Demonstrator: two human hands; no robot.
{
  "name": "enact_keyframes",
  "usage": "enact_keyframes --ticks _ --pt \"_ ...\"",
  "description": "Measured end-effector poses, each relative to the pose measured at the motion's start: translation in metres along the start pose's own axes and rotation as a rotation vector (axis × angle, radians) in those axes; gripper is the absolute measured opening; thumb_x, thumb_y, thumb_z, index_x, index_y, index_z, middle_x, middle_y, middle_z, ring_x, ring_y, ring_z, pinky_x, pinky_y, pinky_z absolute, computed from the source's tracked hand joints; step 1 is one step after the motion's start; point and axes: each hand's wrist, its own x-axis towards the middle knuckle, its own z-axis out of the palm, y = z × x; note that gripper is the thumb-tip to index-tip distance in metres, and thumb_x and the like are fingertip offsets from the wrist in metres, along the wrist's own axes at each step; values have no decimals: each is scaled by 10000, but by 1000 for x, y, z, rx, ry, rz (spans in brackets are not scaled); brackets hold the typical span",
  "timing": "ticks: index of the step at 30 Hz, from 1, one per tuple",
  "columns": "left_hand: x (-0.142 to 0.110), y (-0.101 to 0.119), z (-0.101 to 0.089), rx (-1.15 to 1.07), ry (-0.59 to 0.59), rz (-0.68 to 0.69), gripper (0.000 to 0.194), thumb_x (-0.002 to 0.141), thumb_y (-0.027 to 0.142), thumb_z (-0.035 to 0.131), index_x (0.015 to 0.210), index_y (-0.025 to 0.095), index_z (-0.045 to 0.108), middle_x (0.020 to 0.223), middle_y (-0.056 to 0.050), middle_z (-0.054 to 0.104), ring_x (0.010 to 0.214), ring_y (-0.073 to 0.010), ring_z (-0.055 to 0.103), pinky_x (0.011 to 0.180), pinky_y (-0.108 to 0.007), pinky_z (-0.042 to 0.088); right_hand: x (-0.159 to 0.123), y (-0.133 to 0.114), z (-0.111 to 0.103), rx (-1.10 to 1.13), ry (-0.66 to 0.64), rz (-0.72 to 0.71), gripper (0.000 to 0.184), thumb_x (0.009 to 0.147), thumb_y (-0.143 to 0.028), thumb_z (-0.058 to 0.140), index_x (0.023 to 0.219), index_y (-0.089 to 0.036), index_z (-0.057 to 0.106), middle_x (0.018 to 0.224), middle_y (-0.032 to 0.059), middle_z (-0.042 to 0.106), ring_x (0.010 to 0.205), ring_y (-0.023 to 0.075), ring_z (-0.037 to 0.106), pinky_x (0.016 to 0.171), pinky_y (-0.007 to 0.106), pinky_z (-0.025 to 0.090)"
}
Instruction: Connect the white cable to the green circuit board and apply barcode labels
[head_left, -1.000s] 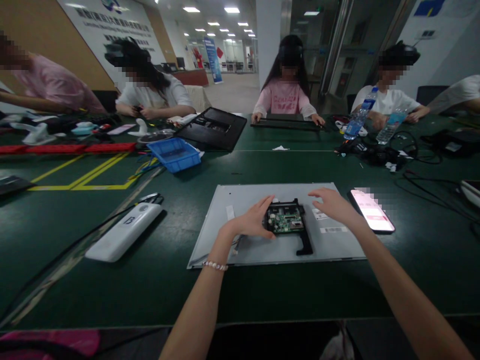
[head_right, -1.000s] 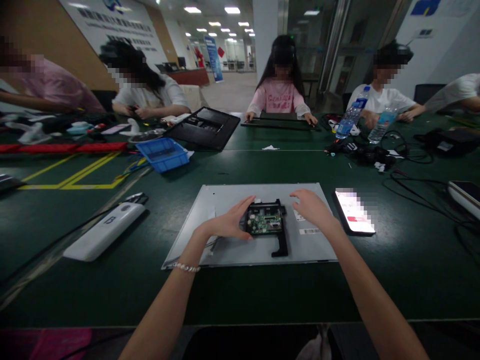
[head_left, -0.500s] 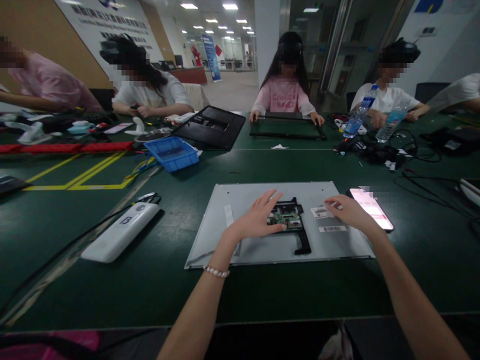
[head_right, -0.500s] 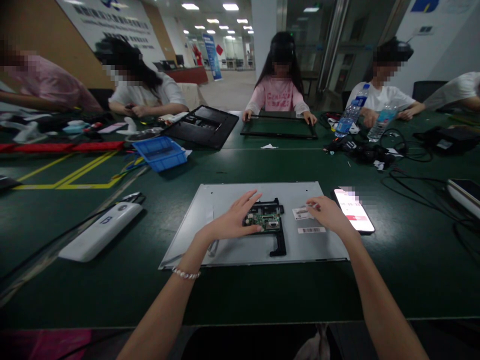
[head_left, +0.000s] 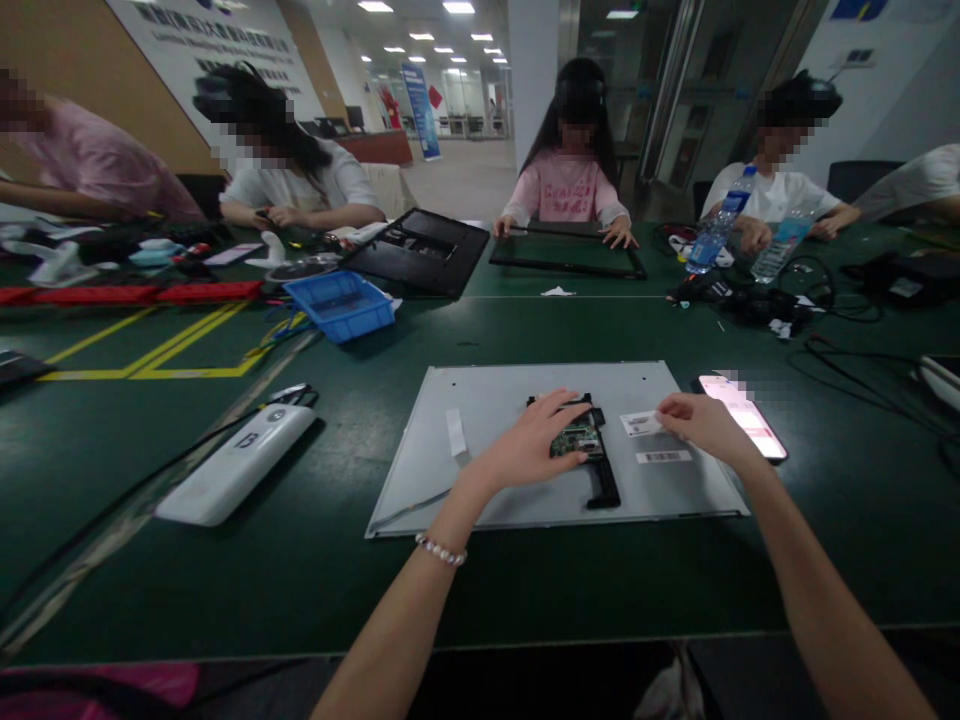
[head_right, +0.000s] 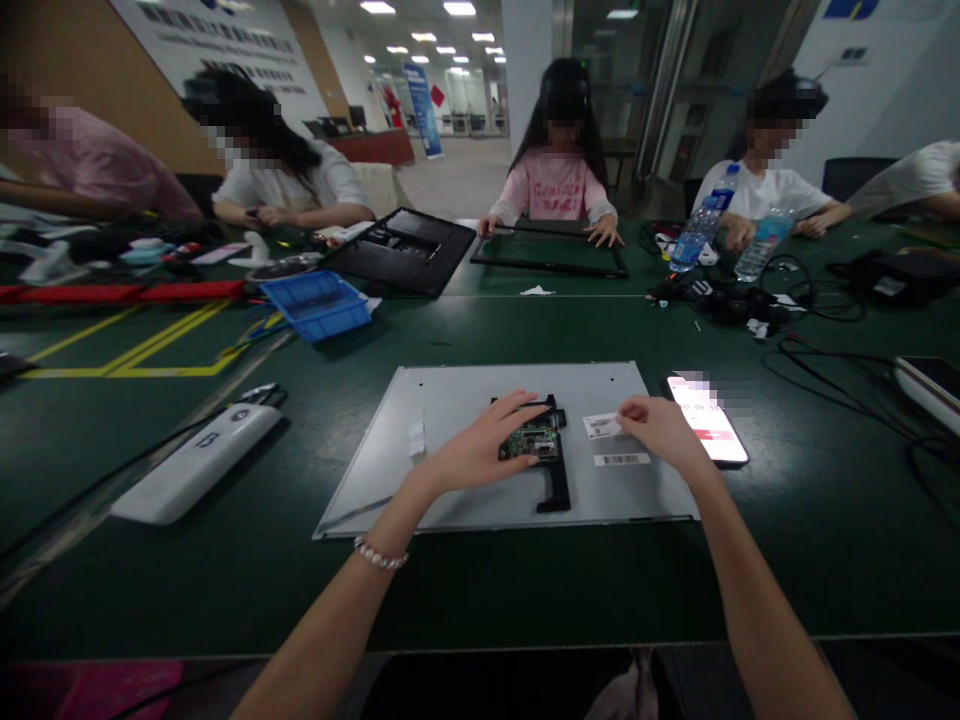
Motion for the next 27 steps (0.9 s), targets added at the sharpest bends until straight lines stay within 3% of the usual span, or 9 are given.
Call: enact_keyframes --ticks 5,9,17,27 --pt "3 9 4 -3 -27 60 552 862 388 508 1363 221 349 1450 -79 327 1354 -241 253 1115 -441 228 -7 -22 10 377 -182 68 200 762 -312 594 912 -181 608 792 58 702 741 182 674 570 267 498" --pt "5 9 9 20 -24 81 540 849 359 527 1343 201 376 1428 -90 357 1328 -241 301 1106 -429 251 -12 -36 22 515 -262 81 201 764 -295 607 928 -180 581 813 70 707 765 177 681 554 240 497" --pt "6 12 13 32 -27 87 490 858 335 506 1322 221 397 1410 -76 382 1321 -239 310 1089 -433 272 -12 -45 46 490 -277 94 161 758 -303 578 853 -194 505 710 33 694 691 176 688 515 238 493" --pt "9 15 16 57 -67 109 390 850 317 512 1233 243 507 1356 -55 441 1296 -233 343 1077 -421 286 -10 -39 50 418 -230 -37 159 743 -292 572 845 -202 491 663 9 670 627 180 674 458 227 450"
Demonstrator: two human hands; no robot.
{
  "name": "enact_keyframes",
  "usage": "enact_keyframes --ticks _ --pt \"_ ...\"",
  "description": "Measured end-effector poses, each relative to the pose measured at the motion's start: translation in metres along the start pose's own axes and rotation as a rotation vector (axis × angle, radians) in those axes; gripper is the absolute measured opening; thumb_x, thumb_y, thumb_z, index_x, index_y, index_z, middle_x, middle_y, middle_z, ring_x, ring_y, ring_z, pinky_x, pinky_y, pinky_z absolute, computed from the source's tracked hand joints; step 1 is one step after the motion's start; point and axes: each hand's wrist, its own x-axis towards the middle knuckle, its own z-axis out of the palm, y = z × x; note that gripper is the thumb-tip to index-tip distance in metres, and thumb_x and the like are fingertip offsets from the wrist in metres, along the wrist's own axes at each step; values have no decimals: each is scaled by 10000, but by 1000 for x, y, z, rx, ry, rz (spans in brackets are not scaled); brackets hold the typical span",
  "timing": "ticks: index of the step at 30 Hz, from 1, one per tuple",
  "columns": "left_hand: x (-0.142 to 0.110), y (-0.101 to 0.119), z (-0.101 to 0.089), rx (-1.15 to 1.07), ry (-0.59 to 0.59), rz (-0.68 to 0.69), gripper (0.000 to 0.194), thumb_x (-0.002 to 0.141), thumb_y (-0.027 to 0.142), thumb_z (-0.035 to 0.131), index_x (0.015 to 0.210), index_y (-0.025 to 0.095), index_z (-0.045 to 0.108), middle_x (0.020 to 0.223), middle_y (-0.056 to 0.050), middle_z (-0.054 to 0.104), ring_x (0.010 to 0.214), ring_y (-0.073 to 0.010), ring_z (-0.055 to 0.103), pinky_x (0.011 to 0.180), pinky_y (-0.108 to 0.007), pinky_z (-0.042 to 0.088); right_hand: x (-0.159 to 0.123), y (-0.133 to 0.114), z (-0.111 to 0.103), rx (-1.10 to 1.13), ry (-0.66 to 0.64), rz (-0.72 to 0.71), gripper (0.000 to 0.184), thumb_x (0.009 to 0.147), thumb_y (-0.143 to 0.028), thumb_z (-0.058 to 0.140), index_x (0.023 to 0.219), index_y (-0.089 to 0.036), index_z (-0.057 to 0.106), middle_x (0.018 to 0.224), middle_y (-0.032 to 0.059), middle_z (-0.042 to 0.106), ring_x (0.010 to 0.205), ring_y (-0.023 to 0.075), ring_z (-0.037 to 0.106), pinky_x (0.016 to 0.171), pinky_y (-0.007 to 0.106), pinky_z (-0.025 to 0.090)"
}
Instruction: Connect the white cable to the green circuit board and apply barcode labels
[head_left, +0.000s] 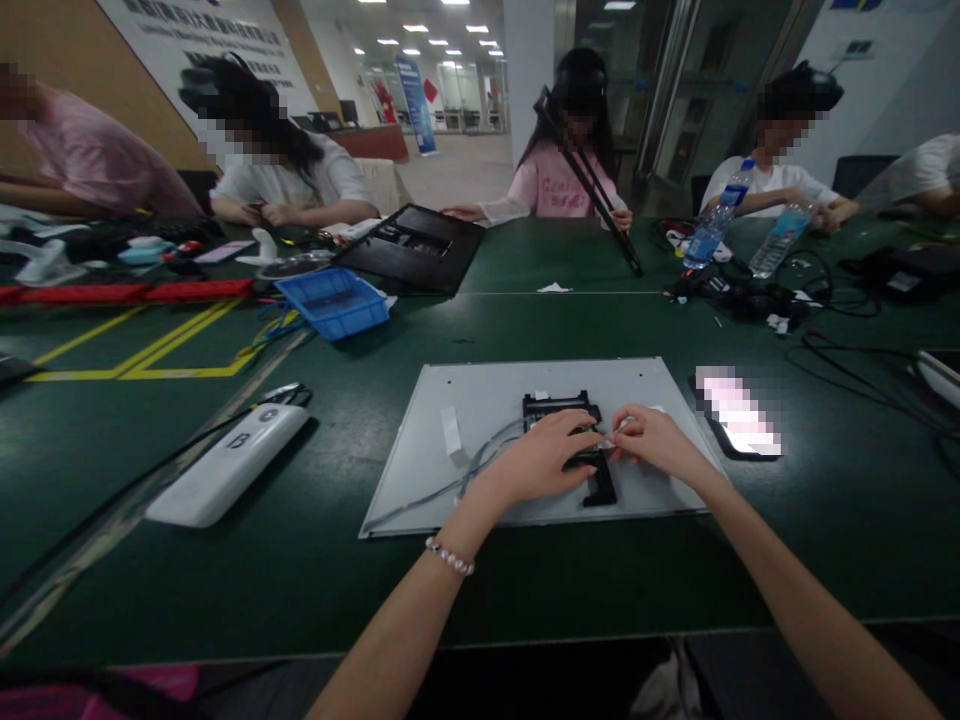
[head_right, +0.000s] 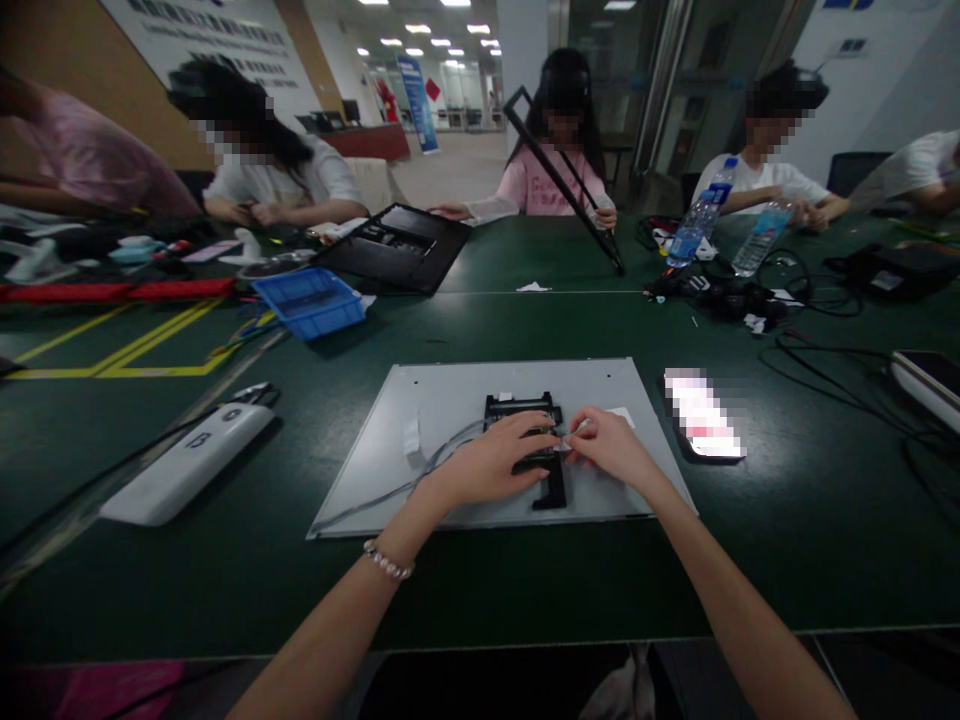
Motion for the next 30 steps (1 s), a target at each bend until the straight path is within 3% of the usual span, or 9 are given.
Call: enact_keyframes --ticks 7,13,20,24,30 --pt "1 -1 5 37 11 -5 331 852 275 508 1179 237 537 1369 -48 429 1306 -231 332 1091 -411 267 -2 -2 3 -260 63 -155 82 751 -268 566 794 -199 569 644 -16 635 584 137 606 566 248 439" --pt "1 1 7 70 15 -3 302 866 252 478 1161 223 540 1368 -49 428 1309 -227 325 1089 -409 263 -5 -9 3 -473 89 -252 114 757 -264 561 815 -207 641 646 -20 593 594 136 542 567 249 383" --pt "0 3 4 77 35 -5 347 859 287 506 1202 235 514 1370 -52 427 1305 -237 326 1089 -425 250 -6 -10 0 -446 164 -253 169 804 -307 510 808 -208 647 621 -16 592 579 140 537 569 251 377" --pt "-3 -2 -12 52 142 -57 367 886 342 477 1229 213 496 1338 -75 452 1253 -228 386 1058 -404 297 -8 -14 -1 -423 250 -275 191 816 -321 494 803 -204 645 616 -8 590 584 143 538 569 247 379" --pt "-30 -31 -44 153 413 -313 276 886 277 462 1131 186 550 1149 -70 561 1095 -204 504 975 -375 388 -14 -20 1 -481 329 -364 175 821 -277 486 807 -200 642 631 -7 599 585 141 546 600 251 382"
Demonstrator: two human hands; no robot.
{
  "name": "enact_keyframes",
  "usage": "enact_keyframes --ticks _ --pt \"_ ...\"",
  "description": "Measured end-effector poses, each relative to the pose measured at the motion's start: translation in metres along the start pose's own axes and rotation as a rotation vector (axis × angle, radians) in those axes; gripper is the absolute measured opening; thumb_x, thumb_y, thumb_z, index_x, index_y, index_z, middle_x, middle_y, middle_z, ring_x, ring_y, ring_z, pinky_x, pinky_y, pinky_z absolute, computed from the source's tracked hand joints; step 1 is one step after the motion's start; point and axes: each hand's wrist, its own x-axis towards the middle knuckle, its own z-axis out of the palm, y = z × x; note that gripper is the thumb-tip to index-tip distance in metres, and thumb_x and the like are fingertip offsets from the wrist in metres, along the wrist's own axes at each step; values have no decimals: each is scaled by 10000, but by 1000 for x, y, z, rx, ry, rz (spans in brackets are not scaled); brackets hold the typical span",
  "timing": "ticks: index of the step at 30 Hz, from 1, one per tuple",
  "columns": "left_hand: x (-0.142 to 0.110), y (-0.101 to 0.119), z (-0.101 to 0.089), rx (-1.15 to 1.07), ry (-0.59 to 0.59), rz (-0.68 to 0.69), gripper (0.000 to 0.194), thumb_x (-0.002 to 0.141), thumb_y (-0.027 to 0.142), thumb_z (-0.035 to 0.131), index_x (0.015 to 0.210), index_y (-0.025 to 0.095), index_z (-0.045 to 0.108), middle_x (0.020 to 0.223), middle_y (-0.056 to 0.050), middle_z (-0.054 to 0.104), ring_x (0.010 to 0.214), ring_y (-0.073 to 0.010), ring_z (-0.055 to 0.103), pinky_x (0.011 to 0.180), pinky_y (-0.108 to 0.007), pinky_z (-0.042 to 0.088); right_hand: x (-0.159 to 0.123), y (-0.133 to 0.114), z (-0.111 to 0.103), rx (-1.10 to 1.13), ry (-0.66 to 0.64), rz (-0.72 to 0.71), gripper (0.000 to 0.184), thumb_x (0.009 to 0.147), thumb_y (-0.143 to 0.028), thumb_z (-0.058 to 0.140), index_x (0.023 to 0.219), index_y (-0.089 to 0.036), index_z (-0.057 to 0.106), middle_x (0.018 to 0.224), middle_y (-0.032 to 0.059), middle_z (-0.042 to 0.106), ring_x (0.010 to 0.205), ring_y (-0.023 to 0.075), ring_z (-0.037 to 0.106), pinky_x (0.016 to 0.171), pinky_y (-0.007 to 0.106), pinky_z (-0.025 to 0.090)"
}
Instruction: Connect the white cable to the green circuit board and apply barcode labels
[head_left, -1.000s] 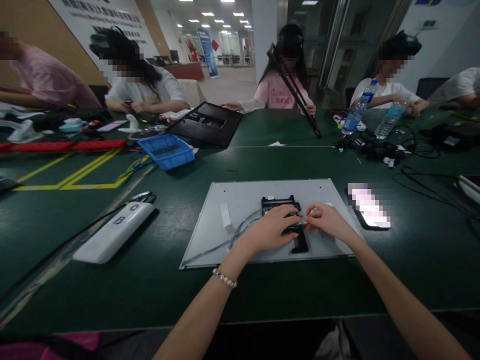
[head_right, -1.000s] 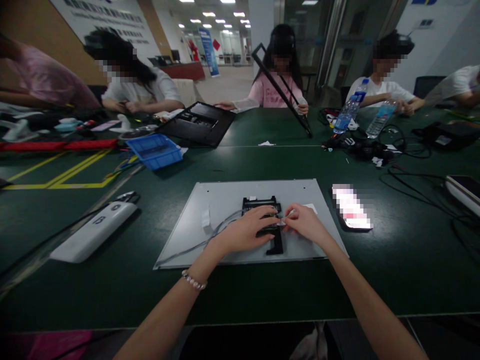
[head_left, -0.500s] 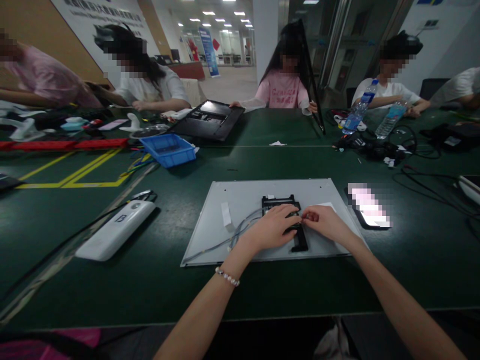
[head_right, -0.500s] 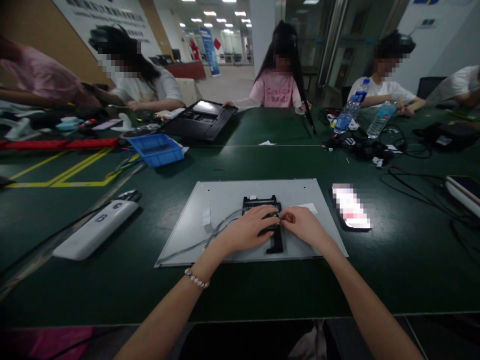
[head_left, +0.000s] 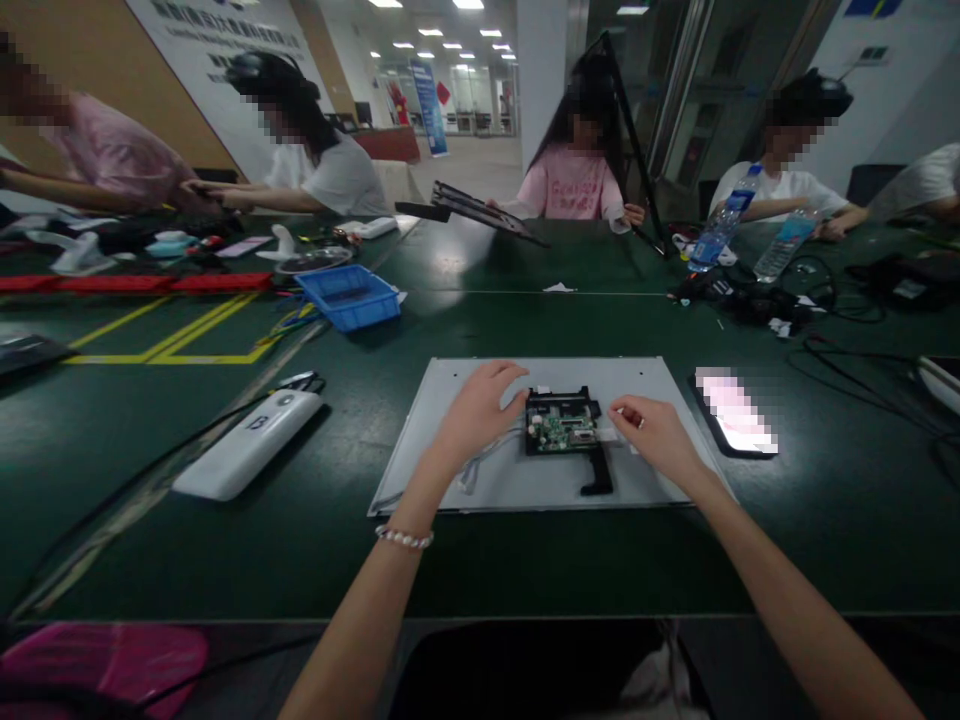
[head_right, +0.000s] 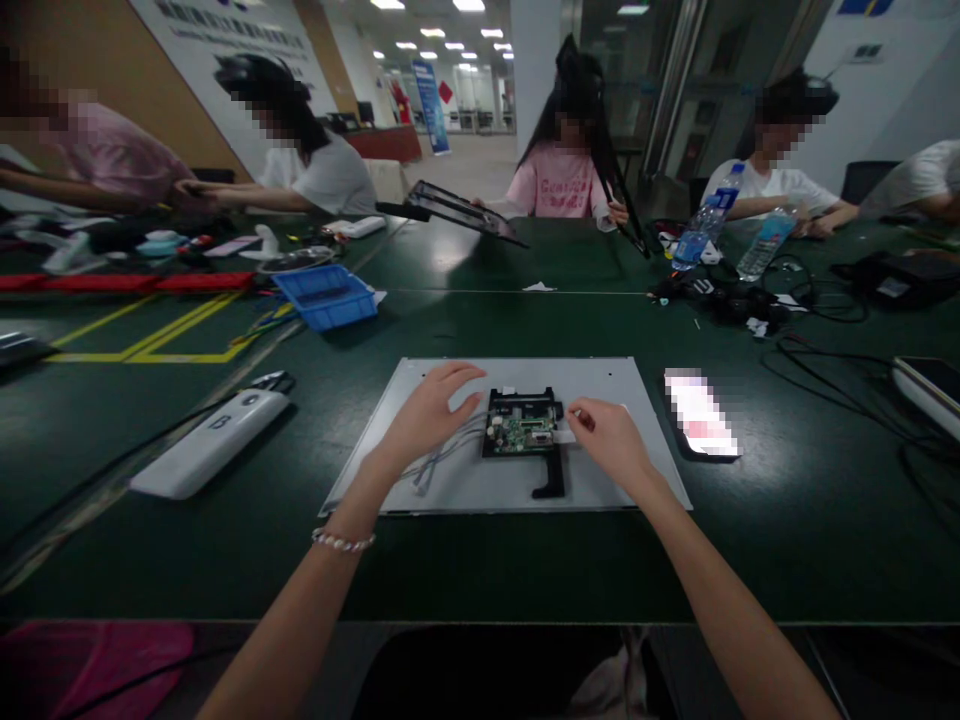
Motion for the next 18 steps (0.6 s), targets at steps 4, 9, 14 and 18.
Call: enact_keyframes --ticks 4,9,14,18 --pt "-24 -43 -11 40 25 -217 296 846 282 492 1115 181 563 1120 -72 542 874 -171 579 865 -349 461 -2 -4 -1 -35 21 -41 167 832 -271 484 809 -208 637 675 -2 623 592 138 546 619 252 383" --pt "-48 -85 -7 -5 -4 -381 404 768 273 552 1160 178 549 1116 -73 511 762 -132 577 794 -298 475 -3 -6 0 -72 -10 -64 160 836 -260 479 825 -210 630 699 0 628 624 143 558 630 250 384" --pt "-52 -95 1 -30 -38 -398 317 736 220 548 1041 185 624 951 -52 576 698 -125 565 739 -277 460 -4 -5 2 -105 -22 -74 152 835 -247 473 809 -209 618 685 -4 619 616 144 555 626 250 382" --pt "-51 -90 -1 -62 39 -441 204 743 241 534 890 192 666 809 -36 640 700 -147 580 694 -275 452 -4 -7 1 -105 -3 -90 168 843 -254 465 824 -204 625 708 9 635 627 153 565 631 258 394"
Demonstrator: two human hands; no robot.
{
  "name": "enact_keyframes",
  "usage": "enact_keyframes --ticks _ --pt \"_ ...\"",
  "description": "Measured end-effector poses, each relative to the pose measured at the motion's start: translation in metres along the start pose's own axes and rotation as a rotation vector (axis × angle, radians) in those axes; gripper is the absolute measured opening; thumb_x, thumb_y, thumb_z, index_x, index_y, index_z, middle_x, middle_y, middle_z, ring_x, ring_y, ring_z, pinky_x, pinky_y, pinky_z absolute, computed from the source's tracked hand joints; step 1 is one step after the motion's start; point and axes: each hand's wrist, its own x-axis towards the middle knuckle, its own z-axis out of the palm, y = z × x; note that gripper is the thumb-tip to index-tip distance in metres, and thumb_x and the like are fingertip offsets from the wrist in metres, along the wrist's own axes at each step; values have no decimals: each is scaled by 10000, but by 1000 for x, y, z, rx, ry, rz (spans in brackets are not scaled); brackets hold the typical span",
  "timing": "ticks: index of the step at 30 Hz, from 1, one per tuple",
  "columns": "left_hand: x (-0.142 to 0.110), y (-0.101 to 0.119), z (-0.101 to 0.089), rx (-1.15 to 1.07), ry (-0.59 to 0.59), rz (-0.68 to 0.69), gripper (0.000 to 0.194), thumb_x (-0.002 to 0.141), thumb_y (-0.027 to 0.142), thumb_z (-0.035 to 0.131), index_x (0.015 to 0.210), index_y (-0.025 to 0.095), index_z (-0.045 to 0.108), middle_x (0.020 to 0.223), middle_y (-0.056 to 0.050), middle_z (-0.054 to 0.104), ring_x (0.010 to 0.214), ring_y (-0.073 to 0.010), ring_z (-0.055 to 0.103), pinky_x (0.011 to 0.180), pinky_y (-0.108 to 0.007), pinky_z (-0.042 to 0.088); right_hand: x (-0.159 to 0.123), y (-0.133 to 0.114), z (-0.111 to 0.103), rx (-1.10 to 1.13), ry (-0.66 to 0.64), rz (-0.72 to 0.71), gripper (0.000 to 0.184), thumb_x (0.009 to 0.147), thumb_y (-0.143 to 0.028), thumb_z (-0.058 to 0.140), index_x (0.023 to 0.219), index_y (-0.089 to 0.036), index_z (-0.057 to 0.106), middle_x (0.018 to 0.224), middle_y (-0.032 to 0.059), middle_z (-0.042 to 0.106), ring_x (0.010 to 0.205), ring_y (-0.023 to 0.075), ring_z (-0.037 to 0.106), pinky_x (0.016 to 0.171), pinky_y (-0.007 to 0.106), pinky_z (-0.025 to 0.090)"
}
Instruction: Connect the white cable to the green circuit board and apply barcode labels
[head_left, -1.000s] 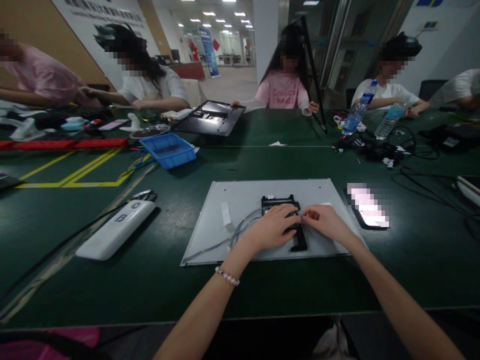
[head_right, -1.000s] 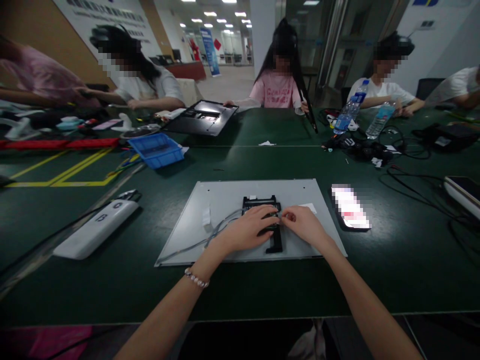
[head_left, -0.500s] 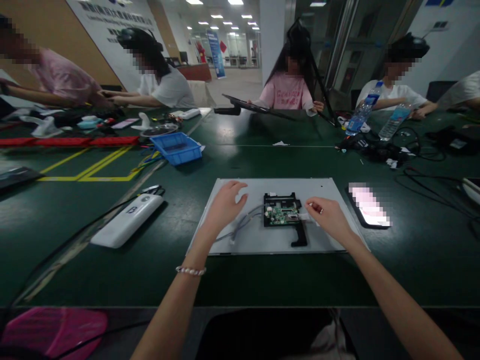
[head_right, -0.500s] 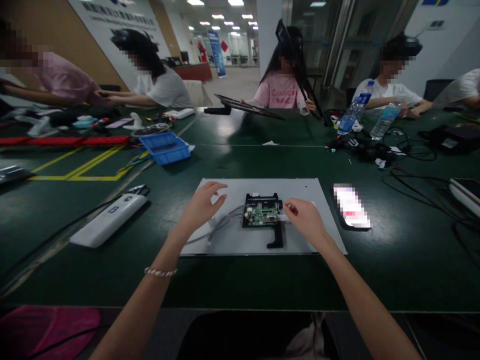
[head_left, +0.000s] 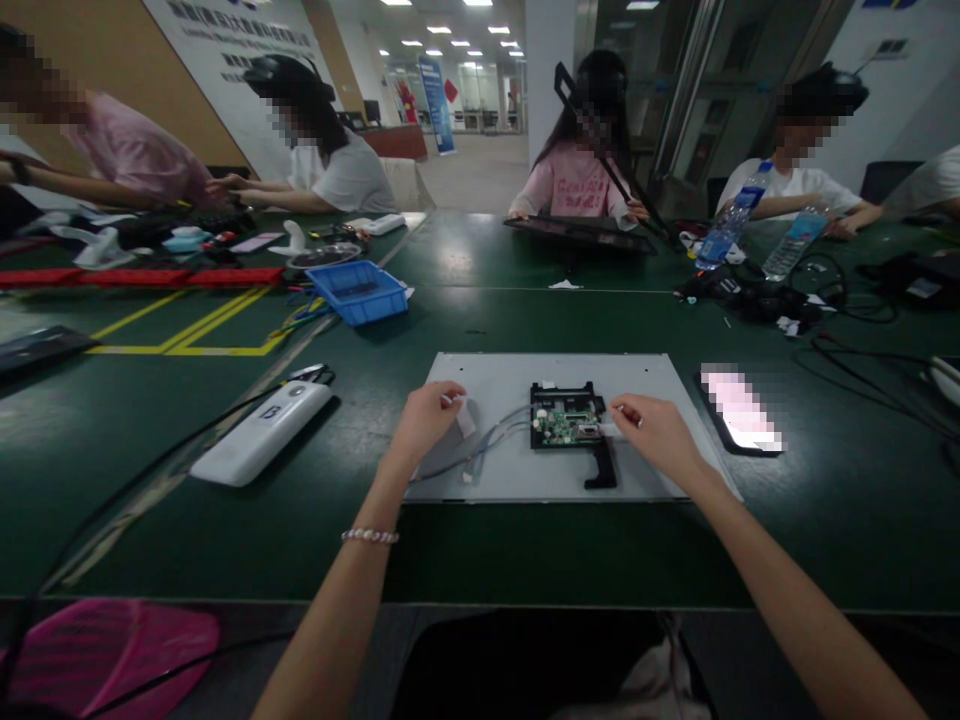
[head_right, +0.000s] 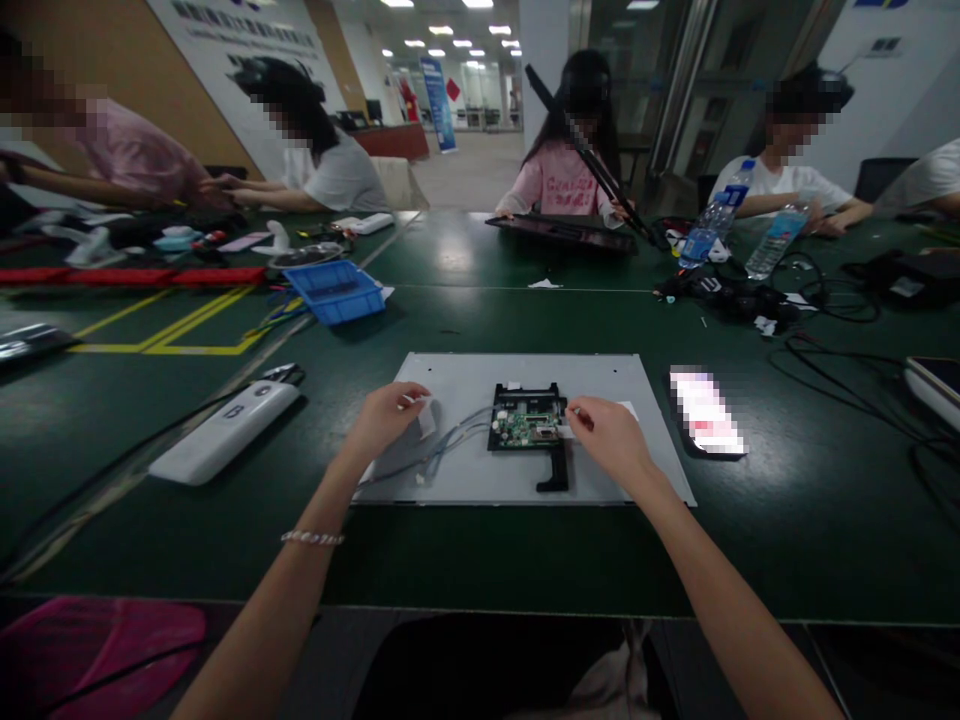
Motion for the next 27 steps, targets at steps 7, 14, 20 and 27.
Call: enact_keyframes --ticks 7,14,20,27 --pt "-11 28 -26 -505 127 -164 235 707 345 625 852 163 654 784 -29 636 632 -114 564 617 -245 478 0 -4 2 62 100 -37 184 863 -240 460 912 -186 629 870 50 663 732 169 589 674 278 429" --pt "-31 46 -11 -445 13 -211 208 723 342 602 820 162 639 776 -19 626 592 -112 571 583 -237 464 0 -15 6 92 136 -95 211 889 -237 439 987 -196 621 890 53 635 751 171 576 690 295 446" --pt "-45 49 1 -78 57 -124 306 760 307 555 1040 188 579 1011 -44 591 629 -124 595 680 -284 475 -2 -21 12 91 113 -156 218 884 -214 441 1018 -215 613 965 62 623 907 202 576 807 347 462" --pt "-69 74 5 304 51 43 140 822 222 494 947 189 548 1021 -69 544 882 -198 574 801 -327 453 0 -29 11 76 112 -227 250 887 -208 431 1064 -205 606 1044 88 607 994 219 552 882 399 454"
